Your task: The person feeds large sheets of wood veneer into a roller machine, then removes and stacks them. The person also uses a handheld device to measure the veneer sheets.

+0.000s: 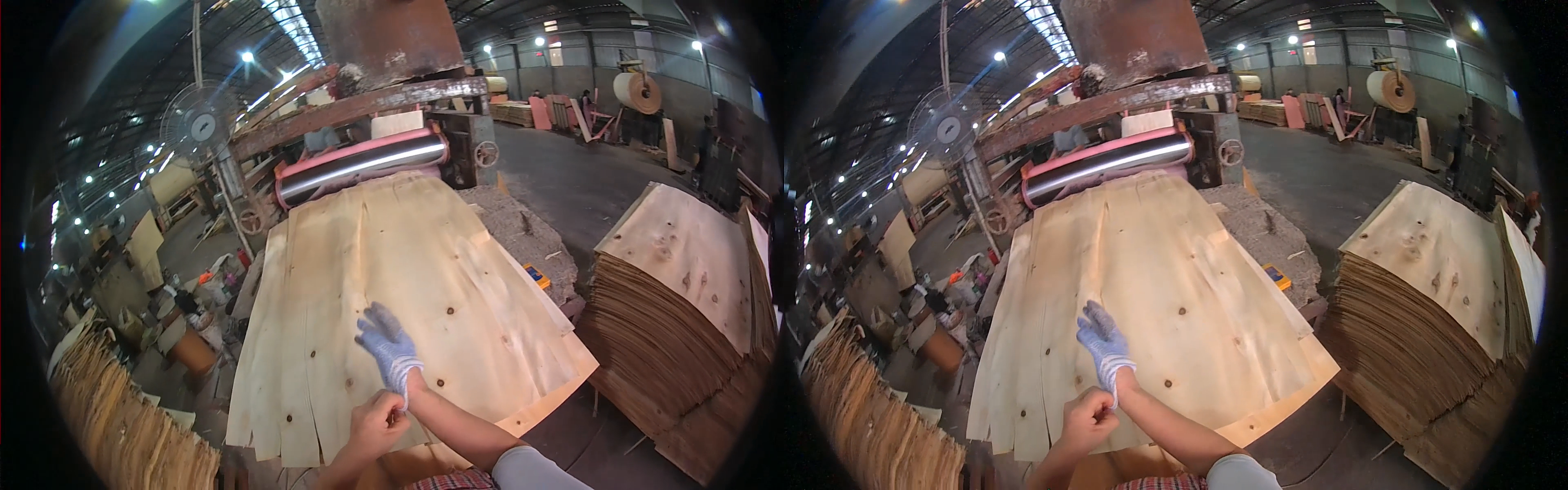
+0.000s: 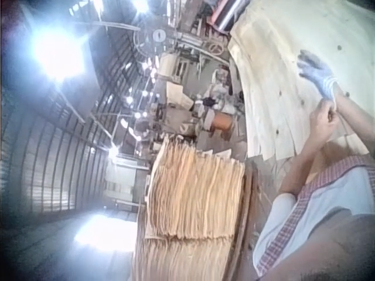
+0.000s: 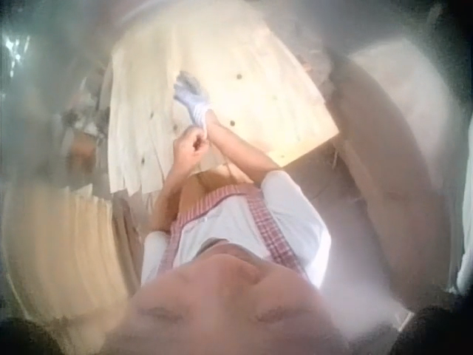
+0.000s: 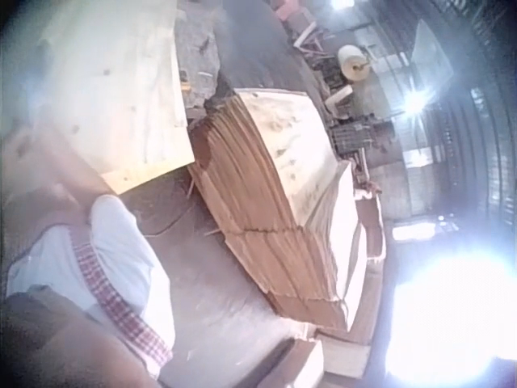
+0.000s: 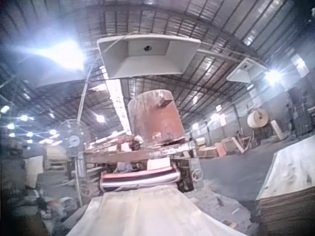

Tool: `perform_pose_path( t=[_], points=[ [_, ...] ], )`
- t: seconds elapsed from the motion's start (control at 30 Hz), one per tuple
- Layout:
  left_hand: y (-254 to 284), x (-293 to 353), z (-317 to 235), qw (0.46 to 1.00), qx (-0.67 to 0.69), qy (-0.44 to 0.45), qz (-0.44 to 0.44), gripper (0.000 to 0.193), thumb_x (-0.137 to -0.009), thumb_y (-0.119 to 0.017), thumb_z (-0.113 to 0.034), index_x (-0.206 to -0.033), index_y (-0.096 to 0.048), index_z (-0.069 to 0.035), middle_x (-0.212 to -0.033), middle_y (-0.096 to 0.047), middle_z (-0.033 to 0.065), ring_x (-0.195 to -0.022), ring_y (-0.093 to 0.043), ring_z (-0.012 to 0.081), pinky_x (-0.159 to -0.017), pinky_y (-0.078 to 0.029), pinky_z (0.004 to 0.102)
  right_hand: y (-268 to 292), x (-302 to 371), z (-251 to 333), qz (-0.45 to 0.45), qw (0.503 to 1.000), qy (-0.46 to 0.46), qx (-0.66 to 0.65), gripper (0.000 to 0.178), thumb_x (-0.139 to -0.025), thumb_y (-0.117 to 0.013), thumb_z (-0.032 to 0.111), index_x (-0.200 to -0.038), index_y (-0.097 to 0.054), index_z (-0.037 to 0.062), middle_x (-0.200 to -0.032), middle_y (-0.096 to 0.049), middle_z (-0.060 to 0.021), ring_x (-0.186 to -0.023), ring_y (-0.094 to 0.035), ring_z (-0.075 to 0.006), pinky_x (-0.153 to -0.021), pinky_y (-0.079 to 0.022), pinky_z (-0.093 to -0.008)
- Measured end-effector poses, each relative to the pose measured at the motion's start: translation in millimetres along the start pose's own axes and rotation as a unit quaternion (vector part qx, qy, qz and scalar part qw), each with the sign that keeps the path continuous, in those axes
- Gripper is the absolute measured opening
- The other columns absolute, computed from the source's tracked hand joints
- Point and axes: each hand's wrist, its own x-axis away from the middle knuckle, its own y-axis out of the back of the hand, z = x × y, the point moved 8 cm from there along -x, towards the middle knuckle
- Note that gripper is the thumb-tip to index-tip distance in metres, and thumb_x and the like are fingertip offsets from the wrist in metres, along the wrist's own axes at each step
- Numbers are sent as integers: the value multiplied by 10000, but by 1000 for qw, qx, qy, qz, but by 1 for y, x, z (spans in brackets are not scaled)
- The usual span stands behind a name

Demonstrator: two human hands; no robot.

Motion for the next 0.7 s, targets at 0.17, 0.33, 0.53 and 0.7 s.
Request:
perform_pose_path(
  t=[0.17, 0.33, 0.53, 0.7],
  points=[
    [8, 3, -2, 1000, 26, 6, 7, 170, -632, -555, 81, -757, -504, -22, -651, -482, 49, -498, -438, 74, -457, -359, 209, -17, 10, 7, -15, 991, -56, -120, 471, -871, -504, 234, -1216, -357, -52, -1146, -477, -200, -927, -562, -335, -882, -447, -407],
    [3, 12, 19, 998, 35, 61, 7, 159, -713, -559, 43, -856, -549, -26, -734, -541, 70, -561, -508, 109, -515, -418, 221, -14, 4, -9, 64, 986, -89, -126, 515, -900, -394, 401, -1106, -465, -65, -1042, -547, -213, -979, -542, -329, -915, -403, -413],
    [37, 83, 123, 976, -63, 206, 35, 242, -763, -534, -73, -1003, -570, -78, -998, -576, 131, -848, -577, 285, -717, -473, 322, 36, 23, 1, 132, 856, 137, 481, 287, -893, -377, 192, -957, -596, 16, -976, -623, -101, -941, -575, -217, -872, -411, -332],
    [95, 182, 213, 931, -208, 293, -64, 305, -760, -514, -117, -1054, -546, -44, -1129, -512, 201, -1033, -486, 360, -874, -402, 393, 166, 48, -44, -74, 905, 3, 418, 271, -880, -438, 242, -911, -611, 36, -844, -639, -73, -775, -619, -174, -635, -478, -306]
  ],
)
